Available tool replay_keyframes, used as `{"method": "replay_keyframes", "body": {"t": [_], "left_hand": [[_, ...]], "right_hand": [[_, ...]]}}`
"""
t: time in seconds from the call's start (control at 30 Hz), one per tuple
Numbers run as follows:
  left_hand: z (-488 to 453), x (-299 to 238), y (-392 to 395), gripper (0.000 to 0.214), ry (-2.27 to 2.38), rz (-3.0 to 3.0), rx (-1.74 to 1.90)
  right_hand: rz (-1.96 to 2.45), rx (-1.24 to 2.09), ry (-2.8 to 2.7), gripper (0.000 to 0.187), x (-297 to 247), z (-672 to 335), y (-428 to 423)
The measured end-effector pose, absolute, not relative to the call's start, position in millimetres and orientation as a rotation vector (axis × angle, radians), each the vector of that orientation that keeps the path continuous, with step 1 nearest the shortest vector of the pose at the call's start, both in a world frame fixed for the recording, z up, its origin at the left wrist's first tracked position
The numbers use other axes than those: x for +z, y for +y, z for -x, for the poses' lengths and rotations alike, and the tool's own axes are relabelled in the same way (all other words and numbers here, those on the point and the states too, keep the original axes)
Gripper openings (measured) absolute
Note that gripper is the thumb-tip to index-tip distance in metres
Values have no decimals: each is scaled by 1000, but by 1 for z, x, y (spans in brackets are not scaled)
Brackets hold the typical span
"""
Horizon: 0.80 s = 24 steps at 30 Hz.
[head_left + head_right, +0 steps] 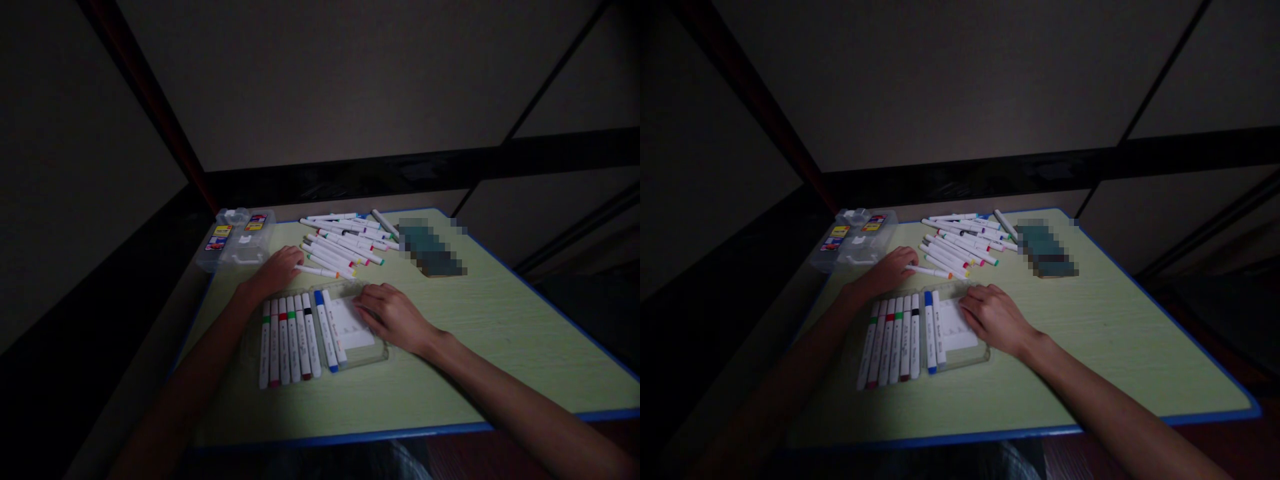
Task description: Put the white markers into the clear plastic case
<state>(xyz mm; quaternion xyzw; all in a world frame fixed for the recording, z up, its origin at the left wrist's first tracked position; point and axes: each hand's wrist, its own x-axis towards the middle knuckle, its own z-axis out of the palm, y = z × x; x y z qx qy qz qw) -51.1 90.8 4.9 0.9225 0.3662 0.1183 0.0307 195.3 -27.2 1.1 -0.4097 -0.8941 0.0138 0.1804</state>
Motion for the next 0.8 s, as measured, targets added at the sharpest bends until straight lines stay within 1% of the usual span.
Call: {"method": "replay_keyframes", "body": {"t": [0.33,0.8], "left_hand": [[48,11,86,11,1100,-2849,273],[49,16,81,10,1296,-2844,206]], "right_hand": [[1155,37,-2533,26,1,-194,-27],[1158,48,-2551,26,1,-196,-27]]}}
